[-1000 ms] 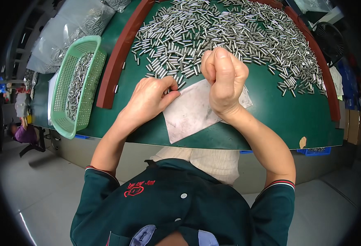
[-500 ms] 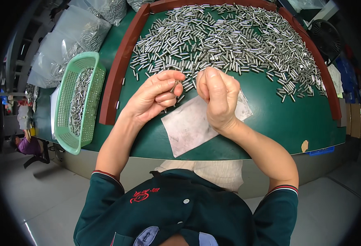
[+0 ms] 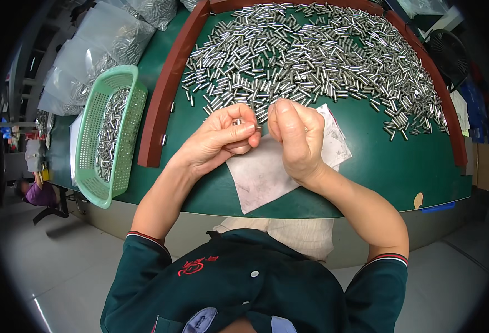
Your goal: Picking up individual metal pins from a large pile and placing them into a green plastic basket for sorting or inspection.
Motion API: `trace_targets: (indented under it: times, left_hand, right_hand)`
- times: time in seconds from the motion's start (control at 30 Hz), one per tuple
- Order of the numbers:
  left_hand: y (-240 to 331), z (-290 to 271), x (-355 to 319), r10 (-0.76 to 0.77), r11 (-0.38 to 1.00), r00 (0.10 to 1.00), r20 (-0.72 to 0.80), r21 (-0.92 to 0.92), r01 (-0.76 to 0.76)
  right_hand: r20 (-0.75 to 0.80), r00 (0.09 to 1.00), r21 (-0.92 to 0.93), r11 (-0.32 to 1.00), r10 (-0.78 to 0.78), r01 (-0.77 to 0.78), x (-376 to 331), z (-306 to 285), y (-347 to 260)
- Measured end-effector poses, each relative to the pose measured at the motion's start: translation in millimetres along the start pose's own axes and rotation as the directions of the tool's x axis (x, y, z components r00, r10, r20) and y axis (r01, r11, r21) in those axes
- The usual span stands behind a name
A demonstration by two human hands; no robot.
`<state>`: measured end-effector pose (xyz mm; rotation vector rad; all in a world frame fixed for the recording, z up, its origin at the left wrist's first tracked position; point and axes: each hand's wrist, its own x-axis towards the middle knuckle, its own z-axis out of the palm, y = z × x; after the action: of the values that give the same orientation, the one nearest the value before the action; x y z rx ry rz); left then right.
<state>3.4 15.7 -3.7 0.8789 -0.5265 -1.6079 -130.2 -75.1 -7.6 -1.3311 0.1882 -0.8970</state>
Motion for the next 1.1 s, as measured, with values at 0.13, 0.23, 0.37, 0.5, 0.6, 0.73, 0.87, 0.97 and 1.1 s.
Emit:
trace_targets:
  times: [0.13,0.23,0.37,0.5,0.6,0.73,0.87,0.97,1.1]
  left_hand:
    - [0.7,1.7,0.0,-0.007,0.999,1.000,-0.025,0.041,0.008]
    - [0.1,-0.6,0.3,-0.011,0.999,1.000,-0.011,0.035,0.011]
    - [-0.2,1.0,0.6,0.006,0.999,0.999,-0.032,0.052,-0.005]
    - [-0.5,1.6,1.3,-0.006,0.999,0.999,-0.033,0.036,0.008]
    - [-0.7,1.3,1.8,-0.014,0.999,0.999,-0.031,0.030,0.014]
    - [-1.2,1.7,1.8,-0.020,0.999,0.999,-0.025,0.030,0.020]
    - [-0.8,2.4,0.5,-0.024,0.999,0.999,-0.023,0.023,0.025]
    - [1.2,4.8,1.0,-0.034,0.999,0.999,-0.036,0.018,0.035]
    - [1.5,5.4,0.8,-0.028,1.000,0.998,-0.052,0.003,0.028]
  right_hand:
    - [-0.034,0.998,0.030,0.999,0.045,-0.044,1.2,-0.4,-2.5]
    - [-0.052,0.997,0.045,0.997,0.065,-0.063,3.0,-1.8,-3.1]
    - [-0.057,0.995,0.046,0.996,0.081,-0.078,4.0,-3.1,-3.1]
    - [-0.057,0.995,0.044,0.996,0.076,-0.073,3.9,-3.0,-4.1]
    - [-0.062,0.995,0.033,0.996,0.081,-0.079,3.8,-3.6,-4.1]
    - [-0.065,0.994,0.030,0.995,0.093,-0.091,3.8,-3.4,-4.5]
    - [-0.069,0.993,0.028,0.995,0.097,-0.095,3.7,-1.9,-4.6]
    - [-0.067,0.993,0.030,0.995,0.093,-0.092,3.9,-3.4,-2.9]
    - [-0.067,0.993,0.019,0.995,0.097,-0.096,3.7,-2.6,-4.0]
